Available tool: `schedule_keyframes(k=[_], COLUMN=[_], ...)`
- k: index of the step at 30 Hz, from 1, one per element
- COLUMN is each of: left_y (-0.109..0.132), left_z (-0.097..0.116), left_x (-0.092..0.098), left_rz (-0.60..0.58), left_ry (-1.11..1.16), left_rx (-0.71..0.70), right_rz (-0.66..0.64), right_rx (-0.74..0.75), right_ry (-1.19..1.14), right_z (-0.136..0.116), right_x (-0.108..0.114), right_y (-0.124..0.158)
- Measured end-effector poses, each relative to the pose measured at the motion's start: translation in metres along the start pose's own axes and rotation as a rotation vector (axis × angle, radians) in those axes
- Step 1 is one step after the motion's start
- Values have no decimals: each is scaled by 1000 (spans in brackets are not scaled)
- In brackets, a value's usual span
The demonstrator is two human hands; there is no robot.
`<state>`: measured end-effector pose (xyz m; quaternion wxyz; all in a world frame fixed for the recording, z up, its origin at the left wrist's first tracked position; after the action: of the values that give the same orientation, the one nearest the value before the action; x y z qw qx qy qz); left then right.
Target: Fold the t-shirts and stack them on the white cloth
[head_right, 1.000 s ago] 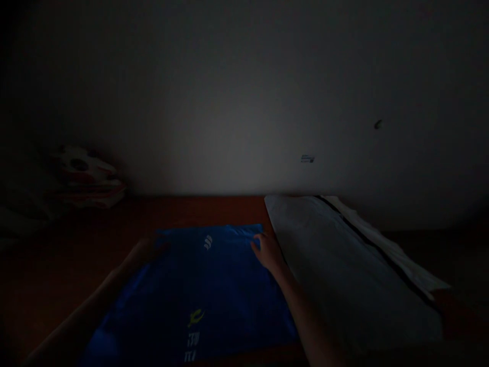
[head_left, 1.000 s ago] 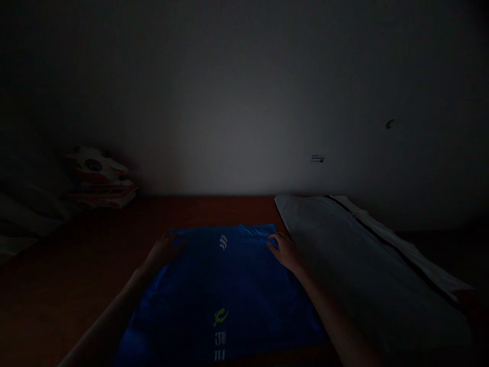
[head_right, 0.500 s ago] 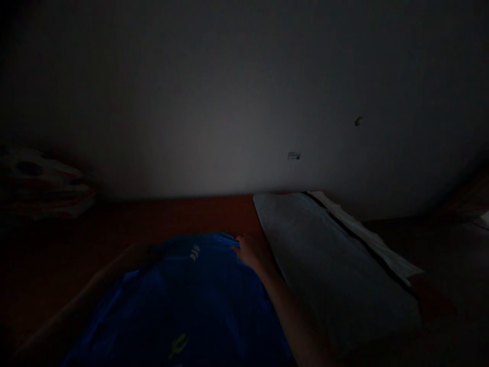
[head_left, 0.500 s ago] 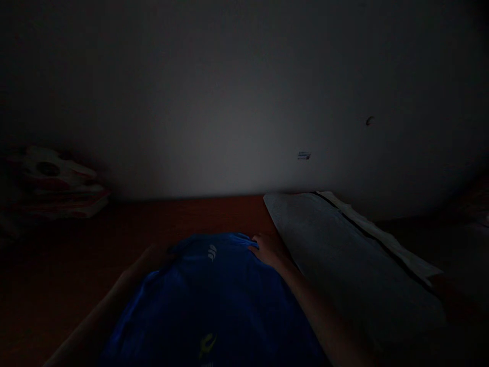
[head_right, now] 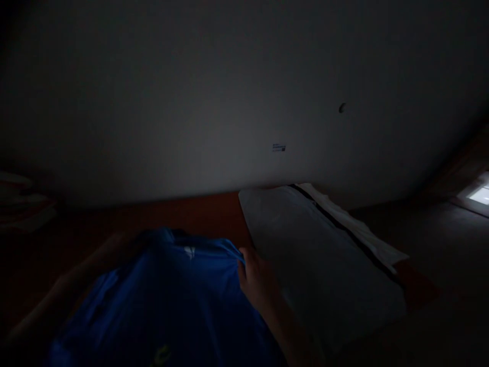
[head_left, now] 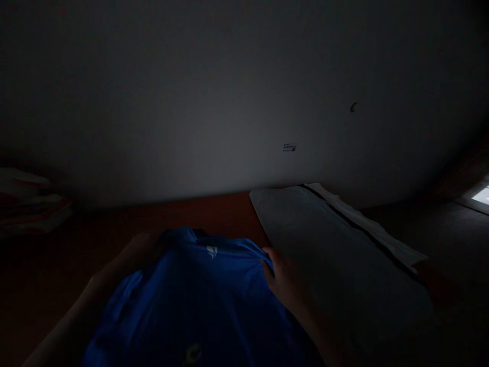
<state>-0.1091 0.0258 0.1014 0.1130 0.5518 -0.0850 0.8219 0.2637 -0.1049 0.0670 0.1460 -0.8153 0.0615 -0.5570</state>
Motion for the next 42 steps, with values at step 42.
schedule_keyframes(k=[42], left_y=[64], left_z=[292], left_x=[-175], left_rz=[-71], left_ry=[403], left_rx=[-1053], right_rz=[-87], right_rx=[-174], right_ry=[305], right_z=[200], right_x=[42], right_y=[-50])
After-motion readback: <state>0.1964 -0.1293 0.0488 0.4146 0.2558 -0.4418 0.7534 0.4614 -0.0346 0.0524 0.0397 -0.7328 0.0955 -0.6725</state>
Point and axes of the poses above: each hand's wrist, its own y-axis away from the middle knuckle, its own x-axis out of the back of the hand, z = x × y, the point moved 5 cm from there along -y, towards the middle knuckle, and after that the axes turned 12 degrees about y, right-handed, at the moved point
